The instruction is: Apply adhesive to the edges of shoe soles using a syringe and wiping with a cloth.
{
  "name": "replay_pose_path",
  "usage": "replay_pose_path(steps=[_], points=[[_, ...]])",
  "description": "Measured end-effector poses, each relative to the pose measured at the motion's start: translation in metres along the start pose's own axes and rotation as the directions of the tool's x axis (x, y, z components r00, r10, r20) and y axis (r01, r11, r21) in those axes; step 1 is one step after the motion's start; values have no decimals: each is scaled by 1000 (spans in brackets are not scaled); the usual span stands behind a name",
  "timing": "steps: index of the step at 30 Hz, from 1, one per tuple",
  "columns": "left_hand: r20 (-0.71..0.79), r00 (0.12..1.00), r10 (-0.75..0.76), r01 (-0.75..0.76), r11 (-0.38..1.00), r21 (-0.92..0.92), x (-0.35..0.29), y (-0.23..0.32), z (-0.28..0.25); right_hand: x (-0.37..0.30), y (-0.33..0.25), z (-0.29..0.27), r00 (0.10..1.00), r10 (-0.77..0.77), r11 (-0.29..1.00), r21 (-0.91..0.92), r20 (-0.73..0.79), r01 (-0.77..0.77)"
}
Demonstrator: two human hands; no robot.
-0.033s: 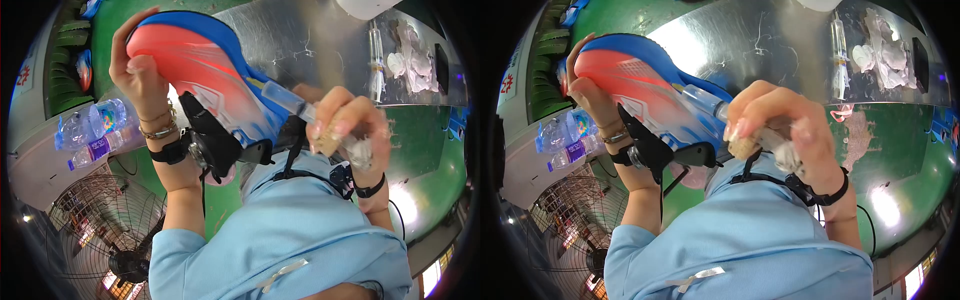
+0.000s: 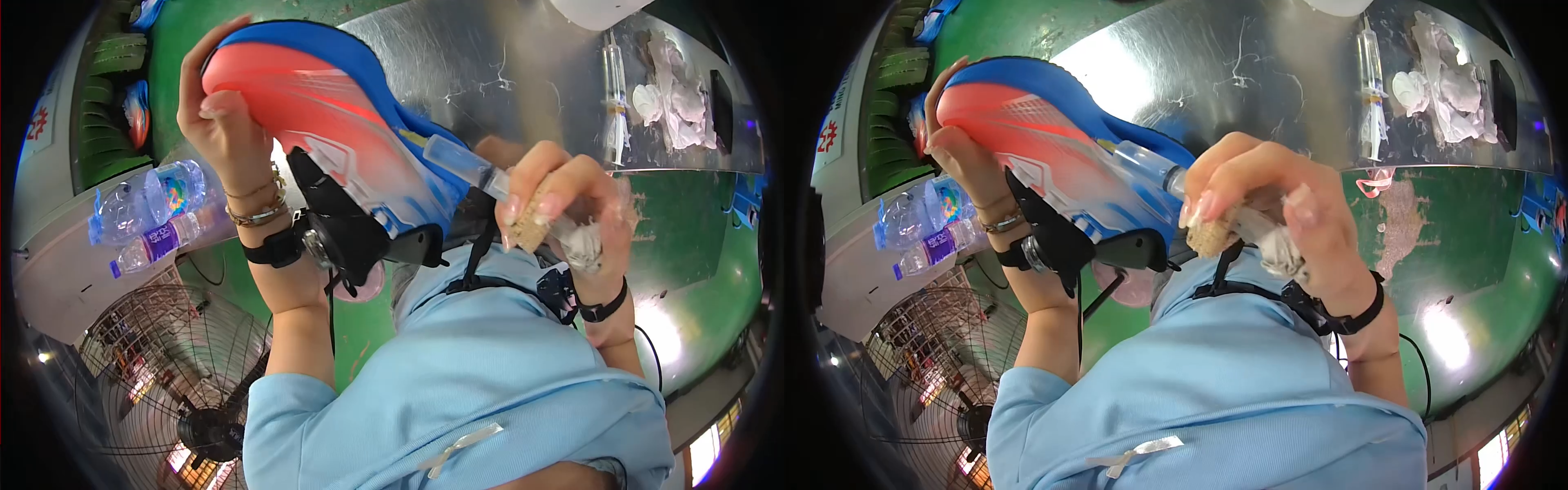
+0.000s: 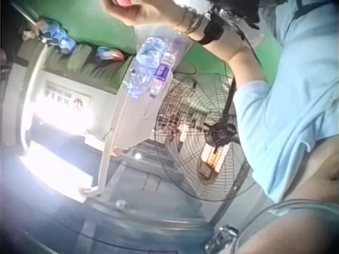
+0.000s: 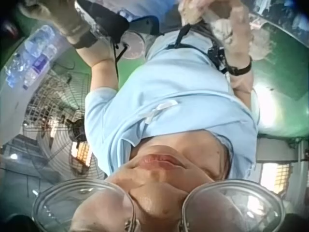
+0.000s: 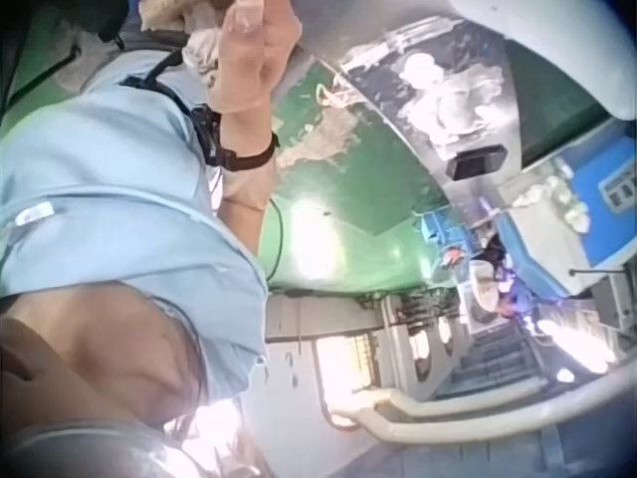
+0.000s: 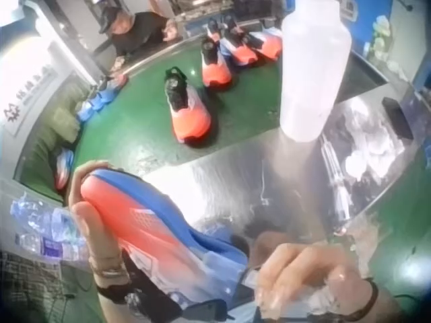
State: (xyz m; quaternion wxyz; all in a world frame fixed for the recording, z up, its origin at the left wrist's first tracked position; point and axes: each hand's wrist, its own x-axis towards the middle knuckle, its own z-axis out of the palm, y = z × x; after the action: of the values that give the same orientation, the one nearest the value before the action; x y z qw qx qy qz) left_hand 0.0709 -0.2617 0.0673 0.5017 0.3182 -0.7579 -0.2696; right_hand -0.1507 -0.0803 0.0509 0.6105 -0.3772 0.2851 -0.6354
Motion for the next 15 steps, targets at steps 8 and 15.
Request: replay_pose_path(steps=[8, 15], points=[[-80, 992, -94, 86, 992, -95, -20, -15, -22, -14, 10, -8, 997, 26, 1000, -5, 69, -25], [-93, 957, -276, 269, 960, -80, -30, -21, -23, -27, 12, -24, 997, 14, 1000, 13, 81, -16]])
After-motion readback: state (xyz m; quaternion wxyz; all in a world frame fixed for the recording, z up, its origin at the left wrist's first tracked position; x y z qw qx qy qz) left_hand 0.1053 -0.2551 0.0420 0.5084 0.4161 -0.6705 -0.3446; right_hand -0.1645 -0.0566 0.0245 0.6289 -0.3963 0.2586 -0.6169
